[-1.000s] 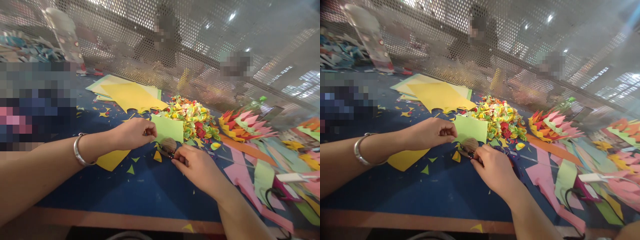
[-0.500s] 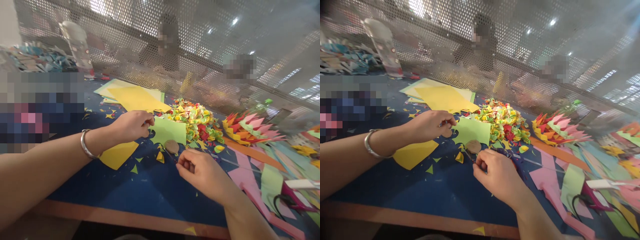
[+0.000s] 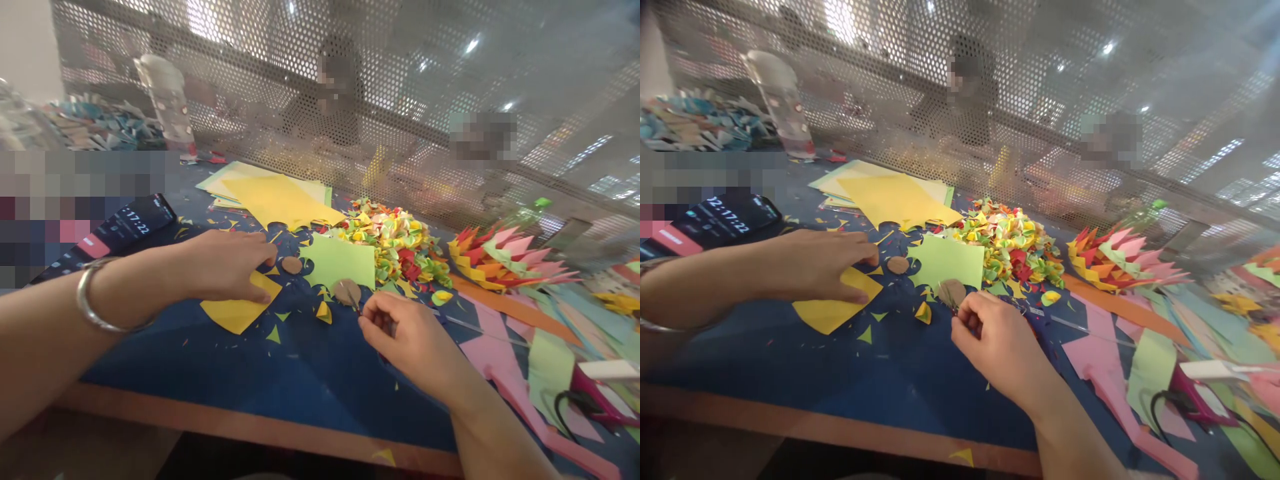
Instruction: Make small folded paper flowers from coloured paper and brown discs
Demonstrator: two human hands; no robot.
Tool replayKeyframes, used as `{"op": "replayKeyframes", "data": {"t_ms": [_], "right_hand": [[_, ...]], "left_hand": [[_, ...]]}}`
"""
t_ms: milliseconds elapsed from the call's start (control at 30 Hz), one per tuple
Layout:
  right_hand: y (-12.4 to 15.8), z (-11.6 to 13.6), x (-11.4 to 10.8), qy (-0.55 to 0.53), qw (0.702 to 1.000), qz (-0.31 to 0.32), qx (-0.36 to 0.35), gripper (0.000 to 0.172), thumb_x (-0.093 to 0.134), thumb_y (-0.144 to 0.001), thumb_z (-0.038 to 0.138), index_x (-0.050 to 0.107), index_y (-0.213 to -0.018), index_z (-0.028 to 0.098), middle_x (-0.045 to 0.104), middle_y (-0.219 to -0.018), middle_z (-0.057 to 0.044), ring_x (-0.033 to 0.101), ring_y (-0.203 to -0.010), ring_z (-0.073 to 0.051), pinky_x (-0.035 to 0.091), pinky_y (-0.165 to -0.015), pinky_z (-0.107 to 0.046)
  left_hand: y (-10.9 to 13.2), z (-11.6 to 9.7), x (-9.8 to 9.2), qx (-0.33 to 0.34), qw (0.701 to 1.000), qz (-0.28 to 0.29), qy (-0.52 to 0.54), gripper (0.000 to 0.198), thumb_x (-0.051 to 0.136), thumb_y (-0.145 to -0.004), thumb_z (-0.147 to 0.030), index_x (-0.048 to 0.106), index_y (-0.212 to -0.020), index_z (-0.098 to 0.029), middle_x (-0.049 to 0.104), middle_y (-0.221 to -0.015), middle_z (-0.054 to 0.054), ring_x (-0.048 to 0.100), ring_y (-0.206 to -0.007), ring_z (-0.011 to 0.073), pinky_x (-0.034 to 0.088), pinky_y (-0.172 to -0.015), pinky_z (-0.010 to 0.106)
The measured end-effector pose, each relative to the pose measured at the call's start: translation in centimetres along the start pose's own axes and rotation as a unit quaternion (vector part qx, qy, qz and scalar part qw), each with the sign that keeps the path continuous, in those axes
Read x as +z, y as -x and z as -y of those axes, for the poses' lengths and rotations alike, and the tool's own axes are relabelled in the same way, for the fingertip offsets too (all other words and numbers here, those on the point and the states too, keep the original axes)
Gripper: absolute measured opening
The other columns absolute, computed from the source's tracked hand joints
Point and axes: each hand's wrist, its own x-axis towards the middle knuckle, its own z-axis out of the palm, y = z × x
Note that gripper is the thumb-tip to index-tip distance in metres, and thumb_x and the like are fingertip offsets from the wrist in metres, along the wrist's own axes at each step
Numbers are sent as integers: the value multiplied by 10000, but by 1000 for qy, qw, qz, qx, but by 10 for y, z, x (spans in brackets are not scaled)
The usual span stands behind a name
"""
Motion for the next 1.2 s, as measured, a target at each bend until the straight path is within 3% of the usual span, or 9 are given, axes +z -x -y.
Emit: {"op": "replayKeyframes", "data": {"t_ms": [133, 267, 400, 500, 600, 767, 967, 1067, 1200], "right_hand": [[0, -1, -1, -55, 998, -43, 4, 191, 549, -898, 264, 519, -715, 216, 539, -652, 26, 528, -569, -126, 409, -526, -247], [-1, -3, -2, -101, 991, -84, 5, 200, 547, -912, 289, 515, -731, 209, 531, -680, 19, 513, -554, -113, 412, -493, -230], [-1, -7, -2, -203, 973, -103, 24, 195, 548, -928, 328, 542, -782, 200, 571, -704, 6, 551, -570, -118, 441, -500, -230], [-2, -10, 2, -327, 940, -93, 46, 145, 582, -921, 325, 557, -852, 201, 625, -762, -4, 589, -608, -121, 446, -494, -214], [-4, -10, 7, -427, 895, -119, 55, 136, 642, -888, 263, 524, -842, 213, 535, -726, 48, 463, -526, -67, 350, -436, -175], [-7, 0, 16, -524, 839, -120, 83, 217, 712, -854, 297, 536, -965, 237, 392, -679, 93, 229, -466, -43, 177, -400, -186], [-10, 8, 28, -479, 871, -50, 95, 306, 747, -822, 416, 607, -1001, 212, 426, -673, 69, 236, -475, -52, 163, -390, -206], [-13, 6, 33, -441, 892, -36, 93, 261, 741, -826, 416, 623, -915, 200, 505, -767, 23, 351, -539, -65, 225, -409, -199], [-15, 4, 33, -418, 905, -10, 78, 252, 699, -862, 428, 606, -858, 193, 467, -710, 35, 294, -502, -63, 210, -401, -208]], "left_hand": [[6, 11, 6, -16, 999, 21, 45, 319, 686, -771, -442, 613, -921, -170, 606, -957, 59, 512, -837, 207, 252, -671, 258], [4, 18, 7, -7, 994, 28, 110, 167, 671, -758, -275, 548, -801, -171, 567, -763, -11, 449, -684, 137, 244, -617, 238], [-1, 16, 9, 10, 977, -11, 214, 182, 660, -731, -176, 552, -877, -174, 575, -742, -34, 464, -659, 113, 297, -609, 221], [0, 9, 3, -17, 915, -46, 400, 351, 669, -785, -244, 502, -1091, -200, 596, -762, -43, 518, -609, 102, 360, -577, 209], [4, -5, -8, -63, 796, -28, 601, 493, 668, -787, -252, 426, -1217, -246, 663, -871, -8, 683, -729, 189, 503, -629, 274], [3, -37, 2, -11, 750, 37, 660, 626, 745, -728, -267, 393, -1245, -275, 696, -856, -5, 667, -626, 164, 515, -560, 255], [-10, -56, 38, 15, 770, -38, 637, 630, 766, -712, -207, 386, -1212, -247, 477, -590, -127, 445, -493, 70, 334, -479, 193], [-9, -58, 40, 5, 759, -30, 650, 637, 767, -715, -222, 380, -1220, -235, 498, -599, -120, 462, -507, 80, 336, -480, 197], [-5, -59, 43, -15, 735, 6, 677, 564, 779, -732, -307, 480, -1202, -224, 618, -746, -47, 571, -648, 119, 408, -552, 216]]}}
